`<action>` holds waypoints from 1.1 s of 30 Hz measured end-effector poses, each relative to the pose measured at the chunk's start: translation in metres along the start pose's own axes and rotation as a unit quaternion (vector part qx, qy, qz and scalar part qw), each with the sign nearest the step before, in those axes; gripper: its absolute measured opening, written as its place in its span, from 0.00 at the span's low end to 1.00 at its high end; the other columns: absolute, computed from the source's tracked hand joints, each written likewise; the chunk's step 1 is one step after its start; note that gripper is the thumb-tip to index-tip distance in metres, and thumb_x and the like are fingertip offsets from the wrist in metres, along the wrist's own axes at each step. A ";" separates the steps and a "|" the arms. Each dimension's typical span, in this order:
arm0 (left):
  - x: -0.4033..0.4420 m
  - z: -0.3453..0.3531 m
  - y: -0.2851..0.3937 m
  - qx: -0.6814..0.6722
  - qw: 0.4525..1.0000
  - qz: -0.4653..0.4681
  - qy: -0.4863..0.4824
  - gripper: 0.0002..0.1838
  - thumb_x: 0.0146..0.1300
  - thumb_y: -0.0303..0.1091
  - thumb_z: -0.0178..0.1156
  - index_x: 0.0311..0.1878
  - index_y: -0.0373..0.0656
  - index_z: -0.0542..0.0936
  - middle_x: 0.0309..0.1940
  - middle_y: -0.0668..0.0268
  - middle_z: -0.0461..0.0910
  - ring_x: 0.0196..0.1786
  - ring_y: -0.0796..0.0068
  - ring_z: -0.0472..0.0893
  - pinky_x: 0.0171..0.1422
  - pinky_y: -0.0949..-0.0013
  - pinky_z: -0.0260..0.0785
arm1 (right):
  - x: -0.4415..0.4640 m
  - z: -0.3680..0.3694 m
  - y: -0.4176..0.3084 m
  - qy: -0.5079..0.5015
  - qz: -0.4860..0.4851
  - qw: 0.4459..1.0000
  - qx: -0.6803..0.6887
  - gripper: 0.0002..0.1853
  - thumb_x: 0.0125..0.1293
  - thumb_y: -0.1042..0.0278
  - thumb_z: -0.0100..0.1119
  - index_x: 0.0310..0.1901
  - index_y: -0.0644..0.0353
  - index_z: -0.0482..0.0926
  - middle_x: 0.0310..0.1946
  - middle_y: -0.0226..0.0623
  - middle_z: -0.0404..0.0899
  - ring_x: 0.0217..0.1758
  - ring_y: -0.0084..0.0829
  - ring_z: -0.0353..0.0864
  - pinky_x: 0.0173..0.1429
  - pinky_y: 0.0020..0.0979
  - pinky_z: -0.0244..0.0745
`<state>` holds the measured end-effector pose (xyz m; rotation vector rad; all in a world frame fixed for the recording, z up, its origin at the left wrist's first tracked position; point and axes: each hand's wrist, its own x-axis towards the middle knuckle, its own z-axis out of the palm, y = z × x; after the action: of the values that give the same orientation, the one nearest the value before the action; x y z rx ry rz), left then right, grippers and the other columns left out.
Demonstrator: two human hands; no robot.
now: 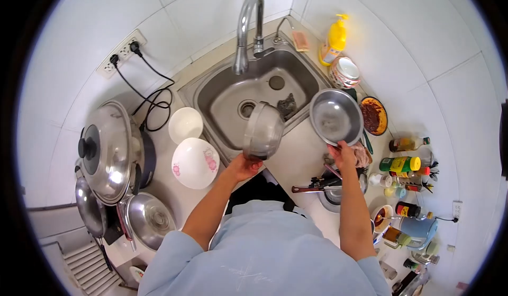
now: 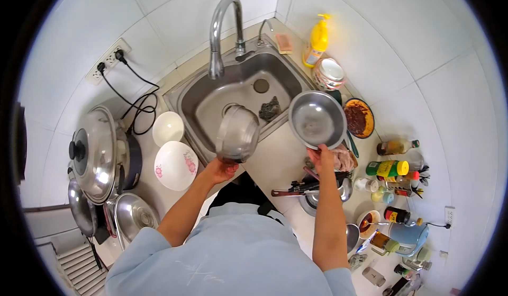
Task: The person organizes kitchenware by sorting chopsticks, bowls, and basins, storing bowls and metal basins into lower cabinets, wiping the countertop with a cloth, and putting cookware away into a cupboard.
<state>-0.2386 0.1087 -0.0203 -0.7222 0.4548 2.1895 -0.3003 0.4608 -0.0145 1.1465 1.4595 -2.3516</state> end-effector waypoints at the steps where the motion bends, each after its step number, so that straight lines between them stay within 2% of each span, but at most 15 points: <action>1: 0.002 -0.002 0.000 -0.010 1.000 0.008 -0.007 0.14 0.60 0.39 0.45 0.35 0.36 0.71 0.22 0.60 0.72 0.20 0.79 0.69 0.19 0.81 0.63 | 0.003 0.003 0.002 0.002 -0.006 1.000 0.028 0.09 0.55 0.73 0.52 0.36 0.66 0.67 0.29 0.40 0.73 0.33 0.38 0.78 0.37 0.35 0.79; 3: 0.005 -0.008 0.003 -0.004 1.000 -0.007 -0.019 0.14 0.59 0.40 0.47 0.35 0.36 0.71 0.22 0.60 0.72 0.19 0.79 0.69 0.19 0.81 0.62 | 0.002 0.012 0.001 0.010 -0.021 0.998 0.060 0.09 0.54 0.73 0.52 0.35 0.66 0.67 0.29 0.40 0.73 0.31 0.37 0.78 0.37 0.34 0.79; 5: 0.005 -0.006 0.003 -0.013 1.000 -0.001 -0.019 0.17 0.59 0.42 0.48 0.38 0.34 0.71 0.21 0.62 0.72 0.17 0.80 0.68 0.17 0.83 0.61 | -0.014 0.037 -0.006 0.056 -0.099 0.990 -0.082 0.08 0.52 0.74 0.52 0.30 0.70 0.67 0.24 0.39 0.72 0.26 0.35 0.77 0.34 0.35 0.80; 6: 0.002 -0.001 0.003 -0.006 1.000 -0.006 -0.024 0.17 0.59 0.42 0.48 0.38 0.34 0.71 0.21 0.62 0.72 0.17 0.80 0.68 0.17 0.83 0.61 | -0.024 0.052 -0.009 0.061 -0.104 0.990 -0.076 0.08 0.52 0.74 0.52 0.30 0.70 0.67 0.24 0.39 0.72 0.26 0.35 0.77 0.34 0.35 0.80; 8: -0.001 0.008 0.004 -0.044 0.997 0.027 -0.049 0.24 0.61 0.42 0.45 0.47 0.28 0.67 0.16 0.63 0.70 0.13 0.83 0.64 0.15 0.83 0.60 | -0.045 0.078 -0.020 0.059 -0.242 0.941 -0.231 0.08 0.51 0.73 0.52 0.29 0.68 0.67 0.23 0.39 0.72 0.26 0.36 0.77 0.33 0.34 0.78; 9: -0.001 0.008 0.004 -0.064 0.995 0.023 -0.067 0.25 0.60 0.44 0.44 0.48 0.27 0.67 0.15 0.62 0.69 0.11 0.81 0.63 0.13 0.82 0.59 | -0.053 0.085 -0.026 0.068 -0.245 0.941 -0.225 0.08 0.51 0.73 0.52 0.29 0.68 0.67 0.23 0.39 0.72 0.26 0.36 0.77 0.33 0.34 0.78; 11: 0.001 0.005 0.003 -0.083 0.993 0.017 -0.078 0.26 0.60 0.45 0.44 0.49 0.27 0.66 0.15 0.62 0.70 0.11 0.80 0.63 0.14 0.82 0.58 | -0.064 0.096 -0.037 0.104 -0.454 0.767 -0.442 0.07 0.50 0.73 0.53 0.30 0.65 0.68 0.33 0.44 0.75 0.29 0.41 0.78 0.33 0.35 0.76; 12: 0.001 0.005 0.003 -0.110 0.990 0.017 -0.083 0.27 0.59 0.46 0.44 0.49 0.28 0.66 0.16 0.62 0.70 0.11 0.79 0.63 0.14 0.81 0.58 | -0.066 0.102 -0.041 0.114 -0.455 0.767 -0.437 0.07 0.50 0.73 0.53 0.30 0.65 0.68 0.33 0.44 0.75 0.29 0.41 0.78 0.33 0.35 0.76; 14: 0.002 0.004 0.004 -0.090 0.989 0.006 -0.119 0.28 0.59 0.47 0.44 0.51 0.28 0.65 0.16 0.61 0.70 0.12 0.79 0.63 0.14 0.81 0.57 | -0.070 0.111 -0.048 0.129 -0.622 0.646 -0.422 0.07 0.49 0.73 0.55 0.31 0.62 0.69 0.44 0.47 0.73 0.31 0.45 0.76 0.33 0.37 0.74; 15: 0.002 0.005 0.004 -0.113 0.988 -0.008 -0.109 0.28 0.58 0.47 0.44 0.52 0.29 0.65 0.16 0.61 0.69 0.12 0.79 0.62 0.15 0.81 0.56 | -0.073 0.115 -0.051 0.105 -0.612 0.651 -0.437 0.08 0.48 0.74 0.56 0.30 0.60 0.69 0.52 0.48 0.68 0.30 0.45 0.77 0.32 0.36 0.74; 16: 0.003 0.006 0.005 -0.137 0.985 -0.024 -0.098 0.29 0.58 0.47 0.44 0.52 0.29 0.64 0.16 0.62 0.68 0.12 0.80 0.62 0.15 0.81 0.56 | -0.076 0.118 -0.054 0.117 -0.610 0.651 -0.435 0.08 0.48 0.74 0.56 0.30 0.60 0.69 0.52 0.48 0.68 0.30 0.45 0.77 0.32 0.36 0.74; 19: 0.005 0.008 0.007 -0.109 0.978 -0.034 -0.173 0.29 0.58 0.48 0.45 0.53 0.30 0.64 0.16 0.63 0.67 0.12 0.80 0.60 0.16 0.80 0.55 | -0.086 0.126 -0.060 0.099 -0.661 0.579 -0.468 0.14 0.41 0.76 0.60 0.31 0.58 0.67 0.54 0.46 0.67 0.28 0.41 0.77 0.28 0.34 0.74; 24: 0.006 0.007 0.011 -0.091 0.978 -0.061 -0.179 0.29 0.58 0.47 0.46 0.53 0.30 0.64 0.16 0.64 0.65 0.11 0.81 0.59 0.17 0.80 0.54 | -0.098 0.129 -0.061 0.110 -0.665 0.566 -0.474 0.15 0.40 0.76 0.61 0.30 0.59 0.67 0.54 0.46 0.66 0.27 0.41 0.77 0.28 0.34 0.74; 31: -0.004 0.020 0.000 -0.084 0.965 -0.076 -0.237 0.27 0.59 0.45 0.47 0.51 0.29 0.64 0.18 0.59 0.69 0.13 0.77 0.63 0.14 0.79 0.55 | -0.113 0.103 -0.050 0.154 -0.634 0.627 -0.426 0.10 0.46 0.76 0.56 0.32 0.60 0.69 0.52 0.47 0.68 0.27 0.42 0.77 0.28 0.33 0.73; 33: -0.009 0.027 -0.007 -0.059 0.973 -0.049 -0.220 0.28 0.58 0.46 0.47 0.51 0.29 0.64 0.18 0.60 0.68 0.13 0.77 0.64 0.15 0.79 0.56 | -0.120 0.093 -0.046 0.212 -0.622 0.662 -0.361 0.07 0.52 0.77 0.51 0.35 0.67 0.71 0.33 0.44 0.77 0.24 0.36 0.78 0.26 0.29 0.73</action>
<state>-0.2377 0.1221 0.0057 -0.2947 0.0595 2.2104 -0.2876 0.3778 0.1204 0.3928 3.7217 -1.3325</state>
